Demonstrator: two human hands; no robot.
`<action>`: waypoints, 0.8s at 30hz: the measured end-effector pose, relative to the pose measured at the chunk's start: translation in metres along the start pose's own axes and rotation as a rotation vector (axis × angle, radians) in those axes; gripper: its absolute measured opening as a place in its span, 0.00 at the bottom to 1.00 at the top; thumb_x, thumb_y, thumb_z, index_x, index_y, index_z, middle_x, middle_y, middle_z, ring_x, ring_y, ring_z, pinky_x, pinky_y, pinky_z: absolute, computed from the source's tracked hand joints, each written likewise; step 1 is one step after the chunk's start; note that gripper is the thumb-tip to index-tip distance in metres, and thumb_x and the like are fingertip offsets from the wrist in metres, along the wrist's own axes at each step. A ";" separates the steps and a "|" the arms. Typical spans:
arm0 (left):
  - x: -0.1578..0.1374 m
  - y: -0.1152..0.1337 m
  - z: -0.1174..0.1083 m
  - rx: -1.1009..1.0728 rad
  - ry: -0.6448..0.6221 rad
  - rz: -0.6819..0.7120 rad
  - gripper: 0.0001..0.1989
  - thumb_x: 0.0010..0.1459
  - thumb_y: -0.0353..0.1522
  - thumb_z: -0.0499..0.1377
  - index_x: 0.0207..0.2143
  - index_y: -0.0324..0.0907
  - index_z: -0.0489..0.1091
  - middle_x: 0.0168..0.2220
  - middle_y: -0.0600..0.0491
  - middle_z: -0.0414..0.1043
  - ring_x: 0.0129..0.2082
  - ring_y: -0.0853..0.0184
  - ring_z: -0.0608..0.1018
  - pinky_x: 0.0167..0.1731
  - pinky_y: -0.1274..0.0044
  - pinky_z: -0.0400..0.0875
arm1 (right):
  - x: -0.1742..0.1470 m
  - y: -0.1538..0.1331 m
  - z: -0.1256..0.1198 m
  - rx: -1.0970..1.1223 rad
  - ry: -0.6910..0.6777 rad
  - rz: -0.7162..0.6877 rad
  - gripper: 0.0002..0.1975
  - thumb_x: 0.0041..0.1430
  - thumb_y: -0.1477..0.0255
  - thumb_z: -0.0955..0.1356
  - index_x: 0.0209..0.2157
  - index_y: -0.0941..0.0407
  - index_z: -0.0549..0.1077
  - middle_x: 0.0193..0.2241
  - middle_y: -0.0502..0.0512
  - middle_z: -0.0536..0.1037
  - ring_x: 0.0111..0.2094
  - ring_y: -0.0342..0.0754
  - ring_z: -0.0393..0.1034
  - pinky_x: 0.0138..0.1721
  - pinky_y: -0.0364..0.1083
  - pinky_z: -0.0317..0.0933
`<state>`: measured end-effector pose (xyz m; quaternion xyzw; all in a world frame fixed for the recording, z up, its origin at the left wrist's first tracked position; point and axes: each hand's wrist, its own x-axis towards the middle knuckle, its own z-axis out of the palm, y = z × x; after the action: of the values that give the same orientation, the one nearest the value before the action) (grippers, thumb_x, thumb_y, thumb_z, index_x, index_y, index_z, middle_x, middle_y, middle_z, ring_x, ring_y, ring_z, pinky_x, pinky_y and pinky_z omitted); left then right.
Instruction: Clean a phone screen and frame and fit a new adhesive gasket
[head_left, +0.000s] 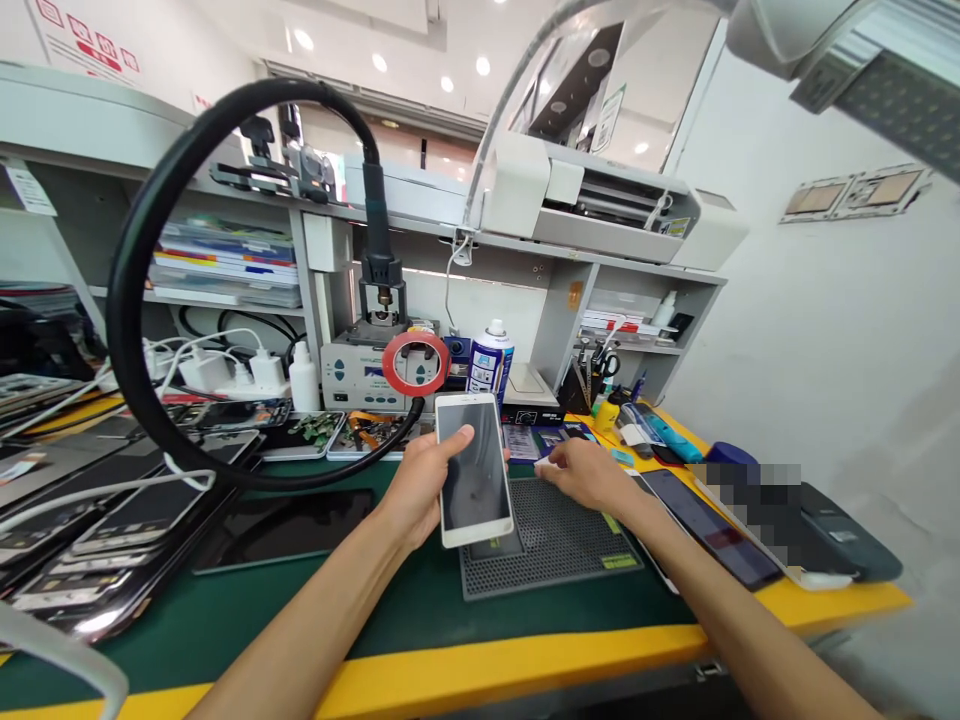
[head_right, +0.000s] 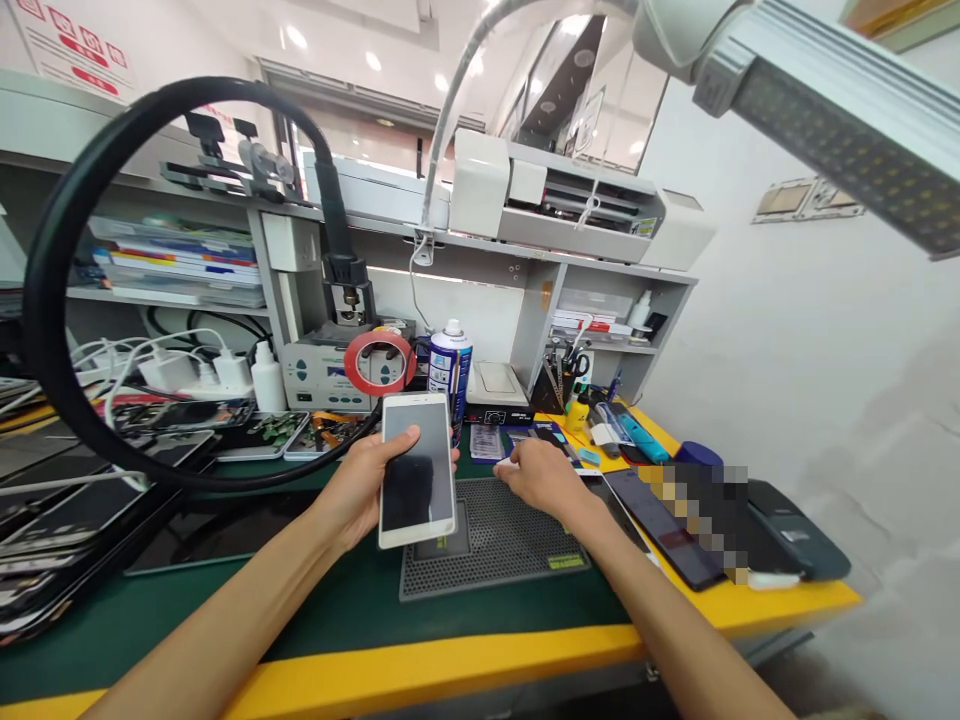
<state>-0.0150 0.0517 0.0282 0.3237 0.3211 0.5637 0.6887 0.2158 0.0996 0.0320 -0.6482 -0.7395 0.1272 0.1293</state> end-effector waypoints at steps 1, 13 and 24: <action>0.000 0.000 0.000 0.001 -0.003 0.003 0.14 0.63 0.30 0.60 0.48 0.29 0.74 0.39 0.34 0.82 0.38 0.50 0.85 0.40 0.61 0.82 | 0.001 0.000 0.006 -0.034 -0.008 -0.011 0.13 0.67 0.65 0.70 0.48 0.57 0.74 0.48 0.57 0.77 0.45 0.52 0.74 0.46 0.55 0.71; 0.001 0.001 -0.001 -0.021 -0.021 0.037 0.11 0.62 0.30 0.61 0.42 0.30 0.77 0.36 0.36 0.82 0.35 0.52 0.85 0.36 0.64 0.82 | -0.026 -0.024 -0.005 0.226 0.224 -0.254 0.13 0.68 0.66 0.64 0.31 0.56 0.76 0.27 0.53 0.79 0.29 0.48 0.74 0.31 0.45 0.66; 0.001 0.001 -0.002 -0.048 0.053 0.096 0.10 0.63 0.29 0.60 0.43 0.32 0.77 0.35 0.39 0.82 0.36 0.55 0.85 0.36 0.68 0.82 | -0.050 -0.072 0.020 0.395 0.136 -0.526 0.06 0.60 0.70 0.69 0.28 0.52 0.74 0.31 0.54 0.74 0.34 0.51 0.68 0.37 0.49 0.59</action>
<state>-0.0173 0.0533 0.0280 0.3073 0.3096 0.6121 0.6595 0.1485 0.0402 0.0379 -0.4048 -0.8321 0.1868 0.3299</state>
